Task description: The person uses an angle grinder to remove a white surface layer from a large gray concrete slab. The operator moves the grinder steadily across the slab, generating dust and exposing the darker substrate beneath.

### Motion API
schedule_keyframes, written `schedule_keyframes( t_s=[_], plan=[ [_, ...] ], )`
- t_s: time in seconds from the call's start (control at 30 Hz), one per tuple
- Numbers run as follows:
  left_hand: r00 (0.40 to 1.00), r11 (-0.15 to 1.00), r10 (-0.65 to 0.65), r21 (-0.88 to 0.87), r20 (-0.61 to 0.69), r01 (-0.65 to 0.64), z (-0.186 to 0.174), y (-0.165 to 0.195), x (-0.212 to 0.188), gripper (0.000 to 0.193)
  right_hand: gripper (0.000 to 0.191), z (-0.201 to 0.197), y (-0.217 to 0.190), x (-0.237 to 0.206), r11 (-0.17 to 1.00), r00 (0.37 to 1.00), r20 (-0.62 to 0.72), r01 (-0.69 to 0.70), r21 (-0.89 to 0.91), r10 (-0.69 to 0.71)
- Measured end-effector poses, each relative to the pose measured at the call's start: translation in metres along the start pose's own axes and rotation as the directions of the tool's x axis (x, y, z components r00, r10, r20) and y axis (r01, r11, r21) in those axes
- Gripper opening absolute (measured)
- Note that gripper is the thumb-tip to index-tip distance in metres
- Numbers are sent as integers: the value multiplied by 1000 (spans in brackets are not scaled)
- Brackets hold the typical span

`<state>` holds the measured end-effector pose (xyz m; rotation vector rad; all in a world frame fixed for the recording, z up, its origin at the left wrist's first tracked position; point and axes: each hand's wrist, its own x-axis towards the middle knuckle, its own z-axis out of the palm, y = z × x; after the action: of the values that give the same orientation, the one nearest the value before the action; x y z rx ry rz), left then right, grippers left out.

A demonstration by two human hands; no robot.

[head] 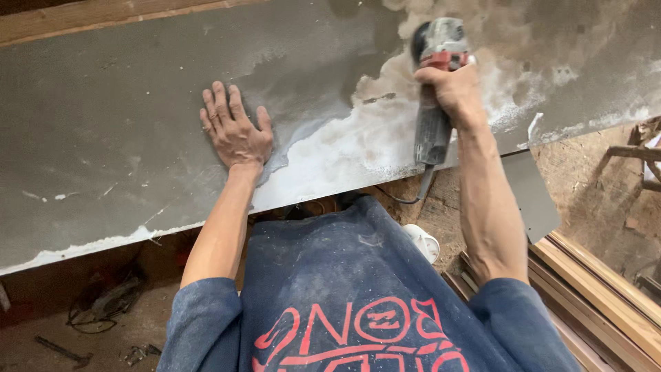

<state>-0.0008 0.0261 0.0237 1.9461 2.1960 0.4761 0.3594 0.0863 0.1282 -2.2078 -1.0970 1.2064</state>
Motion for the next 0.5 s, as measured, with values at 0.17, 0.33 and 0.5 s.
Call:
schedule_keyframes(
  t_s=[0.17,0.33,0.5],
  plan=[
    [999,999,36,6,-32,-35,1,1,1,69,37,13,-8,0,933,936,63,352,-79,-348],
    [1000,1000,-9,-20,8,9,1,3,1,68,51,14,-24,-4,1000,998,62,-13,4,13],
    [1000,1000,22,-19,1,-22,2,3,1,69,67,30,-15,-17,981,987,120,124,-152,-106]
  ],
)
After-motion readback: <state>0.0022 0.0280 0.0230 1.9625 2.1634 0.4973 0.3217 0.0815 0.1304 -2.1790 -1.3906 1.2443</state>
